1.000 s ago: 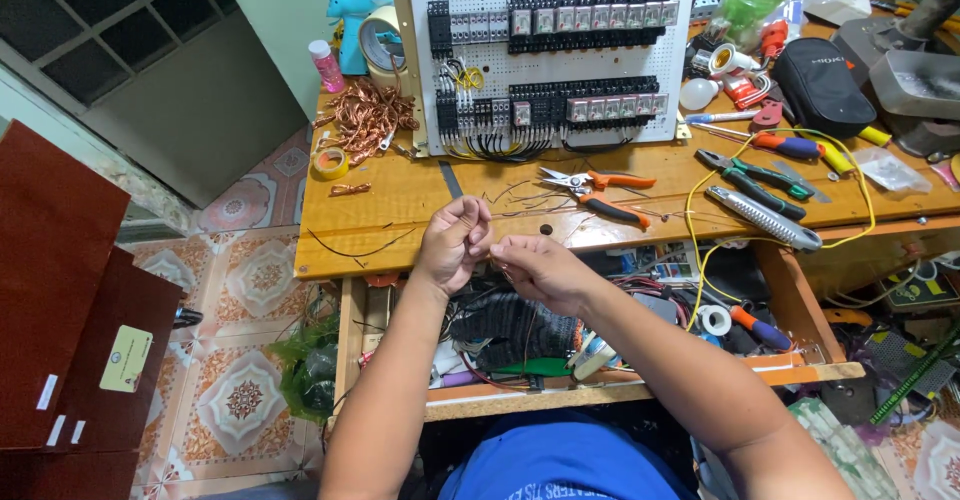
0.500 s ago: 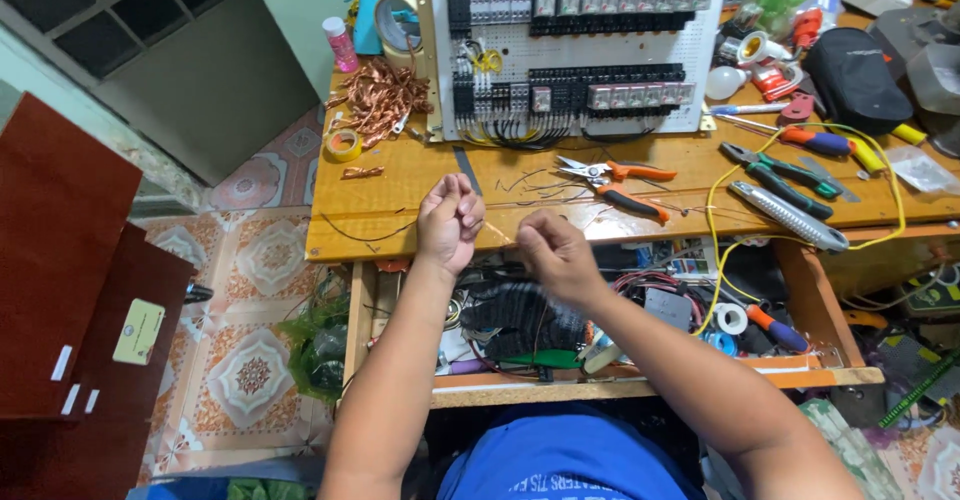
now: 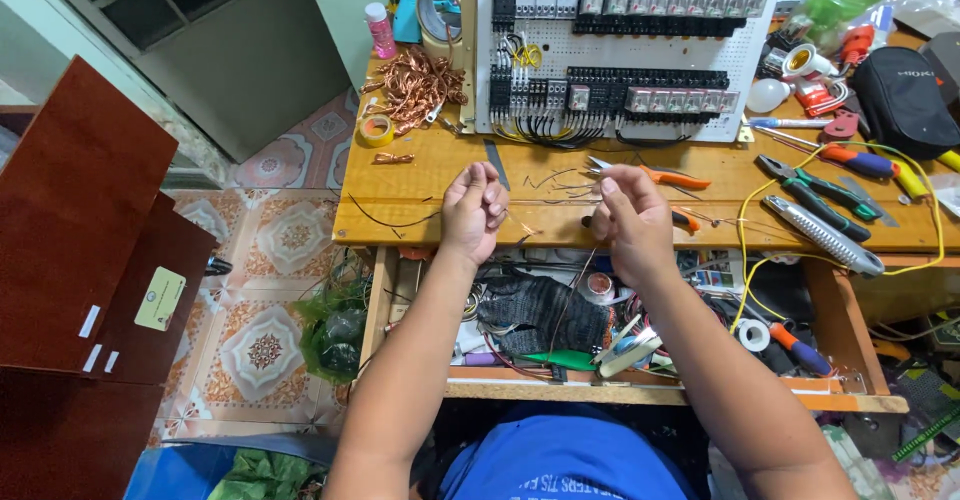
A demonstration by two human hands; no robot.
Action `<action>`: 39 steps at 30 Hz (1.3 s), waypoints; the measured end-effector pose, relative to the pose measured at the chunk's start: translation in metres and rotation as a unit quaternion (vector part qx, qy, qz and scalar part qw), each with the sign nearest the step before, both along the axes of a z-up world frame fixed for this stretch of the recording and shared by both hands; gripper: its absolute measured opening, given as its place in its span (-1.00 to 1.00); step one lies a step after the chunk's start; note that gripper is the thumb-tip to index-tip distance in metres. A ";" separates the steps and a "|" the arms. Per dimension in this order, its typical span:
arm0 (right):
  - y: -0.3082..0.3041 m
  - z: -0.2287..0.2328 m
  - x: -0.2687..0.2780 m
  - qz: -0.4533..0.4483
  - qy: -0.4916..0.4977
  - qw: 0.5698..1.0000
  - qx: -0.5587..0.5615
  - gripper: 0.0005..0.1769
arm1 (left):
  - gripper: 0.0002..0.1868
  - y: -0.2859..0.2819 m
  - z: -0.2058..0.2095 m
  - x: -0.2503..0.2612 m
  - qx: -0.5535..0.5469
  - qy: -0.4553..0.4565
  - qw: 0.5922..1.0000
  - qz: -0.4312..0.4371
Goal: Stripping insulation from electrical wires and twisting the copper strands for connection.
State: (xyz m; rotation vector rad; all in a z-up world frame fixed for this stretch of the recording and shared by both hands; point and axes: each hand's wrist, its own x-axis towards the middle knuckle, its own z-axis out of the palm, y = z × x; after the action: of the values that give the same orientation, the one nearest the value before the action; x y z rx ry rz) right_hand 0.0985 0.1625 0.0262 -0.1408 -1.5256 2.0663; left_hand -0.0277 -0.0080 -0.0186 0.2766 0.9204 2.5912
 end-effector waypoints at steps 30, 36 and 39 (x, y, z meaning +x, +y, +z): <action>-0.016 0.021 0.012 0.165 -0.150 0.934 0.280 -0.85 | -0.66 0.009 0.015 0.021 -0.076 0.062 0.994 -0.038; -0.015 -0.001 0.008 0.208 -0.130 0.969 0.004 -0.92 | -0.67 0.008 0.022 0.027 -0.076 0.069 0.992 -0.074; -0.014 0.007 0.010 0.231 -0.142 0.959 -0.086 -0.93 | -0.66 0.008 0.020 0.027 -0.076 0.071 0.990 -0.091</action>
State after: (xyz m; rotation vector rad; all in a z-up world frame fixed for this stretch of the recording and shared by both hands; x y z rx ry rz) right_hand 0.1089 0.1483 0.0328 -0.1645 -1.6632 2.6463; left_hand -0.0011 0.0002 0.0014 0.4836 1.0822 2.3455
